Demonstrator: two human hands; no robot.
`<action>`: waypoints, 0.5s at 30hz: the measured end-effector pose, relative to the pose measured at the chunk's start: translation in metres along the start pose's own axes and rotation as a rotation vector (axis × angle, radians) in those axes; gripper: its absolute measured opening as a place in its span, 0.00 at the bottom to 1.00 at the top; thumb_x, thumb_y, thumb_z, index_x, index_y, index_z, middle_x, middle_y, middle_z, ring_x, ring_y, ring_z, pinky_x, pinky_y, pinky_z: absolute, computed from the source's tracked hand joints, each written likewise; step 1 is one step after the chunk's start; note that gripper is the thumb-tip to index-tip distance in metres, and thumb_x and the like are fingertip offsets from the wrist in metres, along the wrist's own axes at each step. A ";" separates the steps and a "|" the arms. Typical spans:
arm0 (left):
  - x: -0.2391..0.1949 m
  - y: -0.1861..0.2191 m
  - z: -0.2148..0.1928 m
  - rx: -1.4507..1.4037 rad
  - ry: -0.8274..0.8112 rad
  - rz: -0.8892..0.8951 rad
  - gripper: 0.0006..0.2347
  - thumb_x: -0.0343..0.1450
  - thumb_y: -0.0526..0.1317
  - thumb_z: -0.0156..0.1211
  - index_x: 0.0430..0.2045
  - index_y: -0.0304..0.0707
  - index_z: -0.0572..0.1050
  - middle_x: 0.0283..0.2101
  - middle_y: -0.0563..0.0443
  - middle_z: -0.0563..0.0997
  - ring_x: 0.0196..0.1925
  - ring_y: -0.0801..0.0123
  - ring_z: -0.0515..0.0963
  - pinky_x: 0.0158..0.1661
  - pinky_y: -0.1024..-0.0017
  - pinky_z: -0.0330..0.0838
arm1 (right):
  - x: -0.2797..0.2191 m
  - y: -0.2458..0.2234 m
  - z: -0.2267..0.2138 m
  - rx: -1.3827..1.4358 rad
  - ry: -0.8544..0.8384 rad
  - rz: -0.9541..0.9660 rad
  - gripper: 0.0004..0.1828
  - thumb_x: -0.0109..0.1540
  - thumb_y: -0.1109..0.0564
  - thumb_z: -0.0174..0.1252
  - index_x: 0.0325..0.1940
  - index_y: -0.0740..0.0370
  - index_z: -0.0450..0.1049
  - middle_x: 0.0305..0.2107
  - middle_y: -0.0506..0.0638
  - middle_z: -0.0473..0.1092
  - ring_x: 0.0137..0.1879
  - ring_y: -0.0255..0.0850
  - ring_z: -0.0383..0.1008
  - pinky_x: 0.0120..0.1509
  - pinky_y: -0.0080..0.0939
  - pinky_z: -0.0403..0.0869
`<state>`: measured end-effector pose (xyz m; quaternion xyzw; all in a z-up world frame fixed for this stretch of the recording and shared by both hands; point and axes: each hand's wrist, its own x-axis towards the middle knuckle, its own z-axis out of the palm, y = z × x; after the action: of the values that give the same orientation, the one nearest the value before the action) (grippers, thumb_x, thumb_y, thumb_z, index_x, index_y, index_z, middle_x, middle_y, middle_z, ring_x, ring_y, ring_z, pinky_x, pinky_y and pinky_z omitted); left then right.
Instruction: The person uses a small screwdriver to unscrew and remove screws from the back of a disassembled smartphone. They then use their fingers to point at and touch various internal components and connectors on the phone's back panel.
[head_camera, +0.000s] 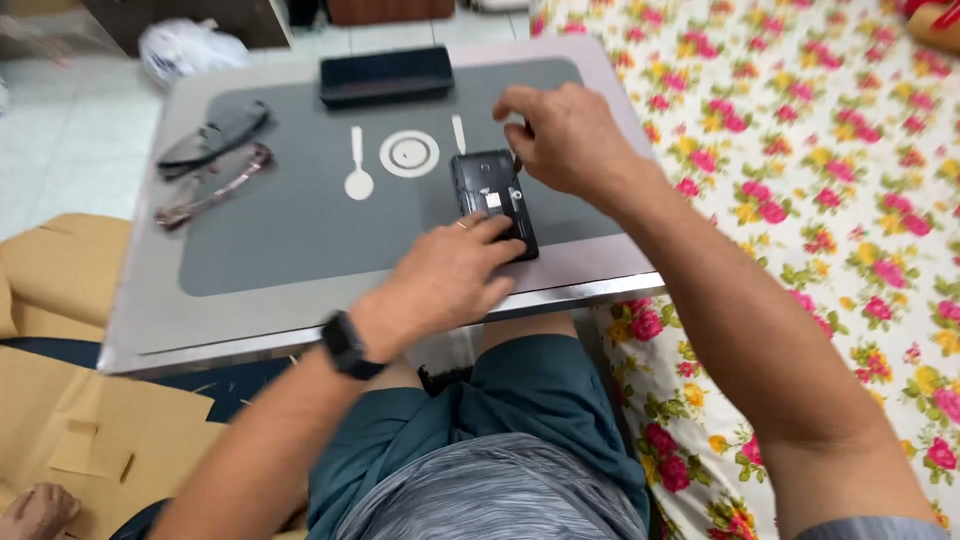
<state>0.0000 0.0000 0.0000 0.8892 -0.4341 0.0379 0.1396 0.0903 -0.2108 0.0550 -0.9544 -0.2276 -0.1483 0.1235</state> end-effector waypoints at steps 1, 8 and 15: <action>-0.002 -0.003 -0.014 -0.011 -0.014 -0.003 0.18 0.72 0.47 0.58 0.57 0.48 0.80 0.60 0.45 0.78 0.63 0.41 0.76 0.44 0.40 0.80 | -0.004 -0.003 -0.006 0.010 -0.013 0.009 0.10 0.72 0.57 0.59 0.54 0.51 0.84 0.23 0.49 0.80 0.29 0.48 0.78 0.33 0.54 0.73; -0.021 -0.037 -0.051 -0.102 -0.050 0.007 0.21 0.72 0.49 0.65 0.59 0.42 0.77 0.71 0.37 0.73 0.59 0.38 0.80 0.45 0.40 0.78 | -0.016 0.000 -0.015 0.067 0.033 -0.212 0.18 0.67 0.63 0.54 0.61 0.53 0.76 0.26 0.52 0.75 0.28 0.59 0.73 0.33 0.58 0.67; -0.029 -0.050 -0.029 -0.049 0.080 0.309 0.22 0.73 0.56 0.66 0.57 0.45 0.76 0.70 0.35 0.74 0.68 0.35 0.75 0.61 0.40 0.69 | -0.012 -0.018 -0.034 0.120 -0.075 -0.258 0.23 0.63 0.66 0.50 0.62 0.54 0.73 0.36 0.47 0.78 0.34 0.49 0.76 0.34 0.53 0.67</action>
<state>0.0223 0.0591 0.0112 0.8058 -0.5608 0.0837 0.1708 0.0638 -0.2105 0.0857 -0.9131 -0.3612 -0.1134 0.1516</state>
